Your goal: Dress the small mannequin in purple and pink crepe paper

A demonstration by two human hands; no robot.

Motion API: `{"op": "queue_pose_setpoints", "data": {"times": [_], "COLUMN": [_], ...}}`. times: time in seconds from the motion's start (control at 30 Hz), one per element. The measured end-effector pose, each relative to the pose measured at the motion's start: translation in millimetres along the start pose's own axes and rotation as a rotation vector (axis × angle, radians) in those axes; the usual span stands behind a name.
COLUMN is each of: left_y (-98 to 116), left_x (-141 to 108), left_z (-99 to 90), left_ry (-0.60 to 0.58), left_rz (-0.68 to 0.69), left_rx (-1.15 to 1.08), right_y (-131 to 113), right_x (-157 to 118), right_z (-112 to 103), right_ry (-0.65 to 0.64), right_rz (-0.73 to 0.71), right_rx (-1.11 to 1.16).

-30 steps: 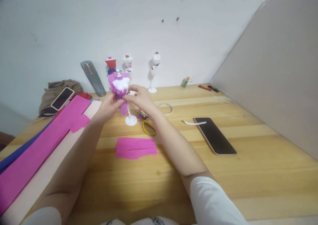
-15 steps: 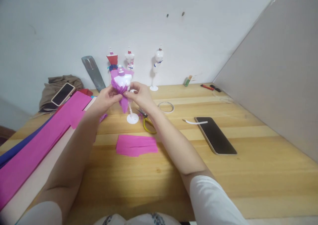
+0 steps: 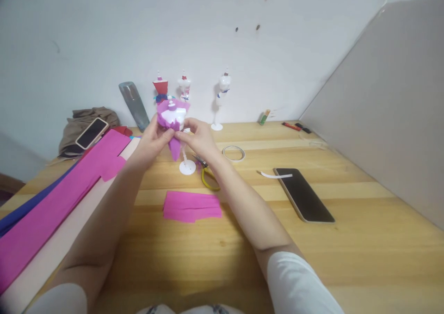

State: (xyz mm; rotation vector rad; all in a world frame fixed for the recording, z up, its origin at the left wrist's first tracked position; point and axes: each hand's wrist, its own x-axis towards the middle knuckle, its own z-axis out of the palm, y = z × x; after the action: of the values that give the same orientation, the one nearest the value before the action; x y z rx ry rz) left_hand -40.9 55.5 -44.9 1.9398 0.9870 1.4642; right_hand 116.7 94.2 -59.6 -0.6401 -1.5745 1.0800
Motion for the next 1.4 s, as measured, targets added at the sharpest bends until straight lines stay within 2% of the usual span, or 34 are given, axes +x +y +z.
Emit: {"op": "queue_pose_setpoints", "data": {"times": [0.17,0.43,0.7,0.87,1.0,1.17,1.4], "left_y": [7.4,2.7,3.8,-1.8,-14.4,-20.4,-12.4], "left_x": [-0.5,0.5,0.5,1.4,5.7,5.5,1.0], "left_z": [1.4,2.8,3.0,-3.6,-16.6,-25.5,-12.2], "left_ry": [0.032,0.112,0.132,0.093,0.010,-0.116,-0.024], "left_rz": [-0.009,0.077,0.117,0.079,0.052,-0.086,-0.126], "left_rx": [-0.026,-0.025,0.051,0.011,-0.070,-0.082,-0.129], "right_y": [-3.8,-4.6,-4.1,-3.5,-2.8,-1.9,-1.1], "right_x": [-1.6,-2.5,-2.1,-2.0,-2.2,-1.8,-1.6], "right_z": [1.4,3.3,3.9,4.4,4.3,3.3,4.4], "right_ry": [-0.025,-0.034,-0.049,-0.042,-0.035,-0.033,0.030], "right_rz": [0.006,0.010,0.030,0.018,0.034,0.037,0.045], "right_rx": [0.006,0.048,0.019,0.022,0.001,0.007,-0.010]}}
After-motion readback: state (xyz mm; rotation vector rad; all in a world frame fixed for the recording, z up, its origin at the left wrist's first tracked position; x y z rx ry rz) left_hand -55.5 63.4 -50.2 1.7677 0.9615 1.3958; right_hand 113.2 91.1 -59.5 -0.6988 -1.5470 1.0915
